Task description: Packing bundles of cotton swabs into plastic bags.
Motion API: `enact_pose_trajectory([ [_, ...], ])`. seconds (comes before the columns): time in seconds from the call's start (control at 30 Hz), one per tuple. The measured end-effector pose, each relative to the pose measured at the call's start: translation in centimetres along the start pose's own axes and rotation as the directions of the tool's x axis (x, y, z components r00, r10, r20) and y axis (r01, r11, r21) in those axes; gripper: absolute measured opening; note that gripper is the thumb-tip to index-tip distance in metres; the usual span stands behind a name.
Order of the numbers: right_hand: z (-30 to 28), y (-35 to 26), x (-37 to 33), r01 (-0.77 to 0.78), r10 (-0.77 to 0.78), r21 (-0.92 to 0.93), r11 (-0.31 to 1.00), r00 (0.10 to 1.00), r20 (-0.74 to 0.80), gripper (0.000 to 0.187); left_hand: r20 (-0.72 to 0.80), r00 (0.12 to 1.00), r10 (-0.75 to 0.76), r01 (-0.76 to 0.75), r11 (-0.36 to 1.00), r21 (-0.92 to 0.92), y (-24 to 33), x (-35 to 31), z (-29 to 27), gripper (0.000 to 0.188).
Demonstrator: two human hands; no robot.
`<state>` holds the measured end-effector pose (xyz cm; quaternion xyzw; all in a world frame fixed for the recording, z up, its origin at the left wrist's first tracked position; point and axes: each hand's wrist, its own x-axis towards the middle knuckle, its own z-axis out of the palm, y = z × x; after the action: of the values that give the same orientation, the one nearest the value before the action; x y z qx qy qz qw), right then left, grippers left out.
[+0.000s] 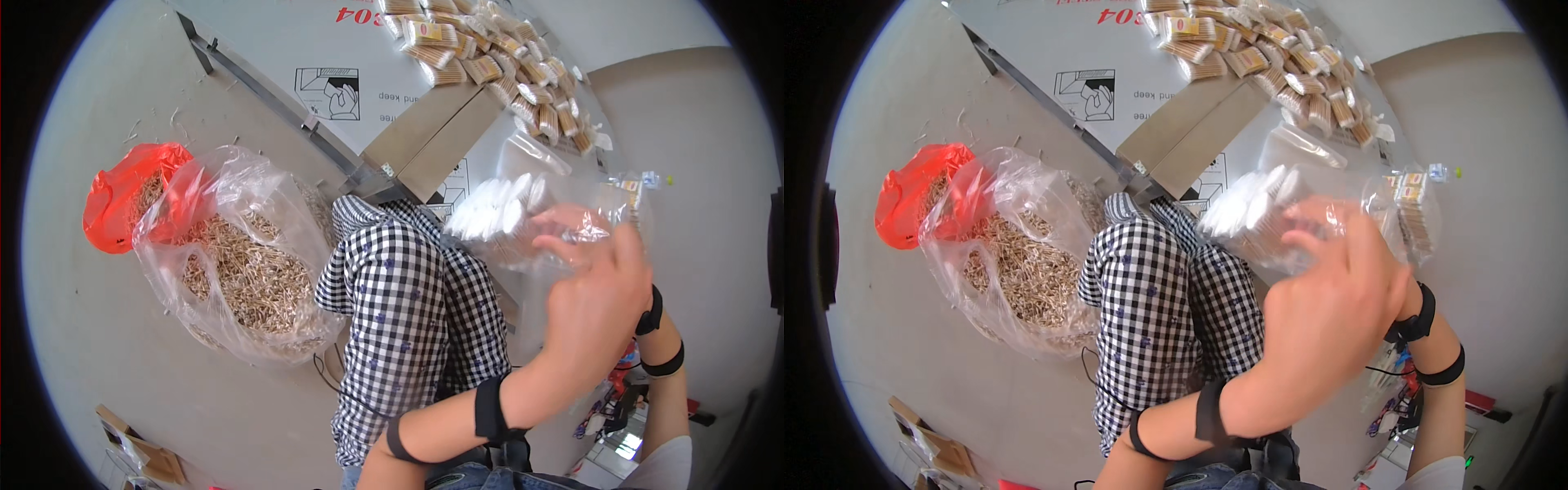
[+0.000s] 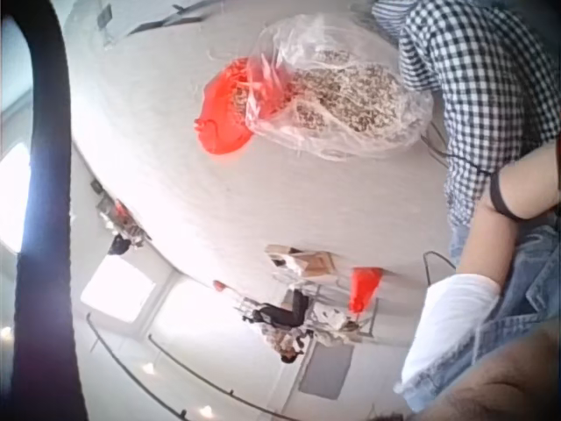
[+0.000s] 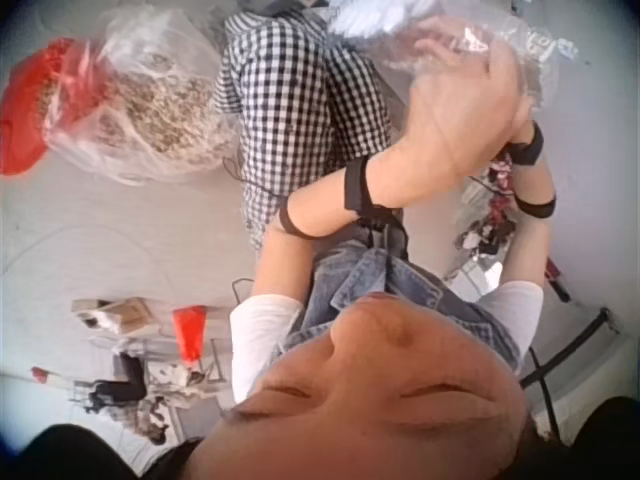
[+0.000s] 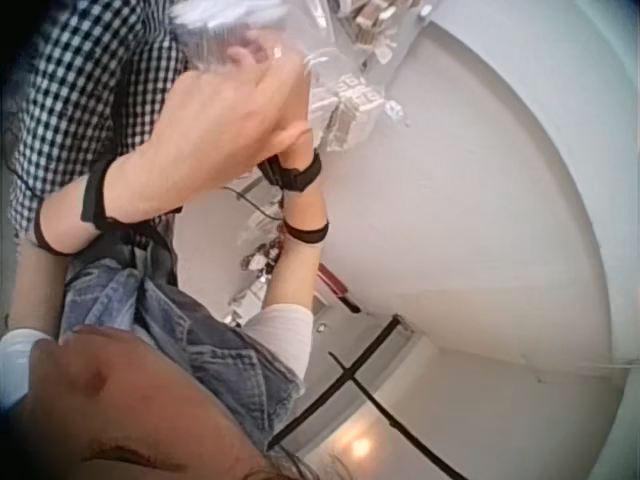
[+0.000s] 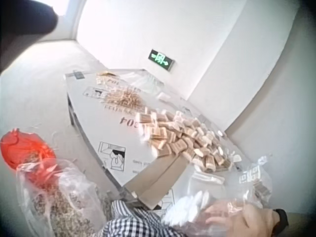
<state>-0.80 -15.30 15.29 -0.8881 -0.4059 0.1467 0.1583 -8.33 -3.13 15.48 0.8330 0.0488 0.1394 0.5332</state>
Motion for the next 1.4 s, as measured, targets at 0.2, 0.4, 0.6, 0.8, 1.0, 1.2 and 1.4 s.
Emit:
enact_pose_trajectory([
  [0.2,0.6,1.4,-1.0,-0.253,0.254,-0.037,0.967,0.966,0.042,0.034,0.167,0.985,-0.045,0.048,0.999,-0.015,-2.8,-4.6,1.0,0.046],
  [0.4,2.1,2.3,-2.0,-0.15,0.17,-0.211,0.966,0.982,0.081,0.037,0.081,0.994,-0.067,0.079,0.983,-0.165,-3.5,-3.9,2.6,0.041],
  [0.6,0.9,0.4,-0.7,-0.352,0.348,-0.002,0.936,0.926,0.149,0.037,0.072,0.996,-0.046,0.064,0.959,-0.278,-3.5,-3.9,3.1,0.024],
  [0.8,0.9,0.3,-0.7,-0.584,0.518,0.253,0.772,0.807,0.284,0.039,0.088,0.996,-0.027,0.051,0.957,-0.287,-3.5,-3.9,3.3,0.02],
  [1.0,0.9,0.9,-0.6,-0.585,0.528,0.12,0.802,0.788,0.315,0.044,0.099,0.995,-0.016,0.045,0.951,-0.307,-3.6,-3.8,3.0,0.017],
  [1.2,1.2,1.3,-1.1,-0.477,0.425,0.203,0.855,0.869,0.253,0.048,0.077,0.997,-0.012,0.04,0.93,-0.366,-3.6,-3.9,3.1,0.015],
  [1.4,0.4,0.3,0.1,-0.507,0.478,0.056,0.86,0.839,0.261,0.045,0.095,0.995,-0.033,0.067,0.921,-0.383,-3.7,-3.8,2.7,0.015],
])
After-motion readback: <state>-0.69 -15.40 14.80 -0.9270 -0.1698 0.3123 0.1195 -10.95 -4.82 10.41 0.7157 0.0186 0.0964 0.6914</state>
